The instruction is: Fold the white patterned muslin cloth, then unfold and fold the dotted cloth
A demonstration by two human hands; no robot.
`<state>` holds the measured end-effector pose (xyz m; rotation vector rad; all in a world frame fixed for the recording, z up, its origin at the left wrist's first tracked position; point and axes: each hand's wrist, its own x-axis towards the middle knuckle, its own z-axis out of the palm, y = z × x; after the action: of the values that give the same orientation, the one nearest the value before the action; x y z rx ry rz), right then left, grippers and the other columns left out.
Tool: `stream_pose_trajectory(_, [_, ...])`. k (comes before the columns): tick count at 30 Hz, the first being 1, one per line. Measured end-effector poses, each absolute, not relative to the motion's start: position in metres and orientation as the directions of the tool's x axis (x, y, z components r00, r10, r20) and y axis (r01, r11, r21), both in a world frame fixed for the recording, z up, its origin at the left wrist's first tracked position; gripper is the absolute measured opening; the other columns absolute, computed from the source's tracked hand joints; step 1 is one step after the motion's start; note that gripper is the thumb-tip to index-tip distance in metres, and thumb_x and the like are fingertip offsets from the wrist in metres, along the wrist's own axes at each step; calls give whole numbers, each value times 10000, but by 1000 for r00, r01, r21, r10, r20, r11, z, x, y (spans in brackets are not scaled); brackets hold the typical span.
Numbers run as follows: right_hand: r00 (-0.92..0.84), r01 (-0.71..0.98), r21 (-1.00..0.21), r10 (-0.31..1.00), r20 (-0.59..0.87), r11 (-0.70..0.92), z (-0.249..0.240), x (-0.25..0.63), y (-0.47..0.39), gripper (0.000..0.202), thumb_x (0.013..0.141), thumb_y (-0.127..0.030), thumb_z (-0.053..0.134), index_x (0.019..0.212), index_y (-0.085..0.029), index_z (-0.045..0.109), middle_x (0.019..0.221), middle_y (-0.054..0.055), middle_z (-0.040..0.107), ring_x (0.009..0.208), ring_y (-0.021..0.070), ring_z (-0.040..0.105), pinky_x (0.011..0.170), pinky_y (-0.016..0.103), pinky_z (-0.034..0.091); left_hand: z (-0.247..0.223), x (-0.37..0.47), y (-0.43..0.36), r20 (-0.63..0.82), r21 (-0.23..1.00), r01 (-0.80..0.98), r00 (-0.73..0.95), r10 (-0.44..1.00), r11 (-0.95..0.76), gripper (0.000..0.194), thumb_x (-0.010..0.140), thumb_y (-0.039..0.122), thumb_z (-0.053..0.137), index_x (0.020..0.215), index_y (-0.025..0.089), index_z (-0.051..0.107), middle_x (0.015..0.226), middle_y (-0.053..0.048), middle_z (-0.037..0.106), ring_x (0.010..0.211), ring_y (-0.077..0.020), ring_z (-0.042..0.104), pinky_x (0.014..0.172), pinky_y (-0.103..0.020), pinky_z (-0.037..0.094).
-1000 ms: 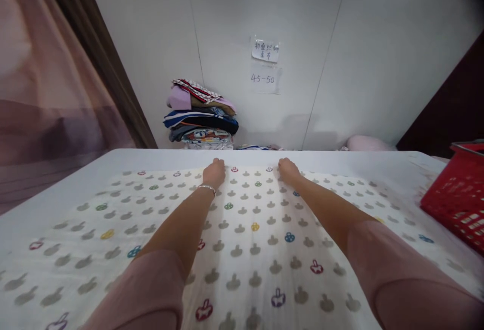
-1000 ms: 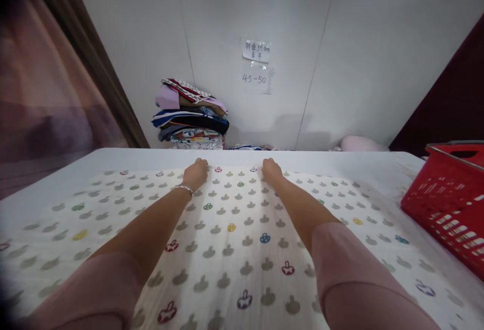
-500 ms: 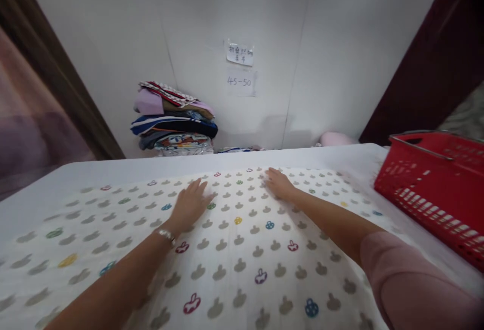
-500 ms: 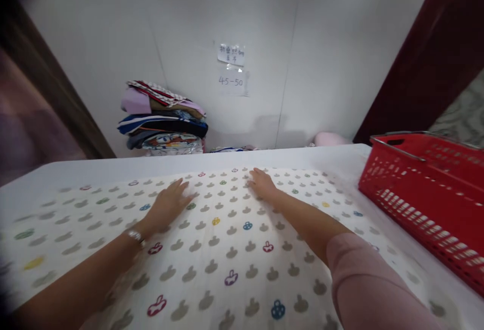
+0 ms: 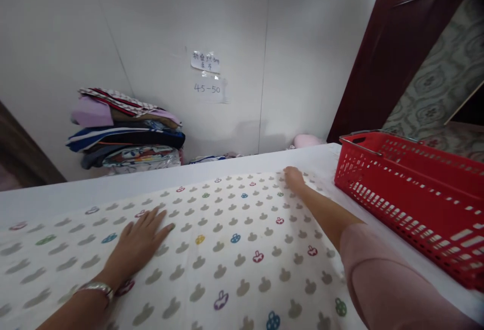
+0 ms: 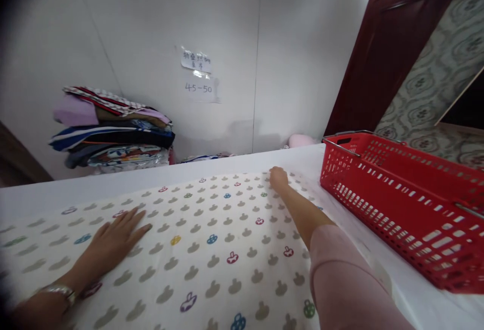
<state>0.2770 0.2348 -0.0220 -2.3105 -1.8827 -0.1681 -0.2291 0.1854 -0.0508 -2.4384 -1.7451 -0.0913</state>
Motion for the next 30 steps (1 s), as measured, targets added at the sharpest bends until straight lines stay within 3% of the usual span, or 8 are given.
stream_pose_trajectory(4, [311, 948, 22, 936, 168, -319, -25, 330, 232, 355, 862, -132, 360, 1157, -189, 550, 1155, 117, 574, 1144, 242, 437, 891, 360, 359, -56, -236, 189, 134, -128, 929, 362, 923, -346, 501, 811, 352, 312, 1249, 232, 523, 1454, -85, 297, 1344, -325, 210, 1018, -533, 249])
stream_pose_trajectory(9, [290, 949, 88, 948, 129, -302, -34, 349, 243, 307, 831, -132, 397, 1061, -193, 590, 1059, 121, 600, 1042, 225, 491, 848, 347, 347, -62, -241, 192, 146, -152, 932, 350, 925, -329, 494, 823, 348, 293, 1246, 230, 519, 1453, -63, 304, 1348, -296, 212, 1029, -495, 250])
stream_pose_trajectory(14, [245, 958, 99, 946, 213, -270, -28, 351, 256, 308, 839, -121, 351, 1034, -139, 588, 1082, 163, 566, 1059, 252, 457, 909, 377, 263, -66, -245, 192, 179, -120, 937, 346, 921, -328, 533, 851, 474, 172, 1282, 315, 444, 1450, 51, 299, 1362, -244, 176, 1038, -483, 241])
stream_pose_trajectory(19, [294, 950, 25, 917, 269, -312, -30, 347, 266, 363, 854, -114, 285, 1100, -110, 552, 1138, 206, 534, 1092, 300, 414, 920, 445, 236, -53, -234, 189, 113, -74, 969, 242, 964, -234, 608, 838, 494, 252, 1343, 190, 404, 1457, -64, 282, 1351, -272, 213, 1048, -458, 255])
stream_pose_trajectory(23, [311, 950, -41, 921, 235, -311, -37, 335, 266, 414, 842, -81, 274, 1188, -118, 498, 1224, 192, 501, 1174, 304, 363, 926, 479, 253, -48, -229, 189, 86, -57, 978, 204, 975, -199, 627, 825, 497, 295, 1372, 199, 362, 1462, -61, 274, 1351, -273, 213, 1050, -457, 261])
stream_pose_trajectory(26, [244, 970, -68, 947, 209, -235, -37, 316, 262, 417, 898, -184, 258, 1280, -152, 423, 1359, 146, 401, 1278, 266, 258, 996, 447, 212, -52, -232, 190, 112, -63, 973, 228, 967, -223, 609, 825, 482, 301, 1367, 214, 371, 1456, -51, 290, 1350, -277, 214, 1047, -458, 270])
stream_pose_trajectory(30, [24, 993, -114, 997, 75, -15, -38, 282, 259, 449, 919, -390, 283, 1331, -237, 376, 1426, 60, 340, 1317, 214, 233, 1034, 394, 196, -56, -235, 191, 118, -79, 968, 245, 962, -236, 611, 835, 477, 273, 1375, 204, 358, 1461, -57, 279, 1352, -279, 208, 1043, -467, 269])
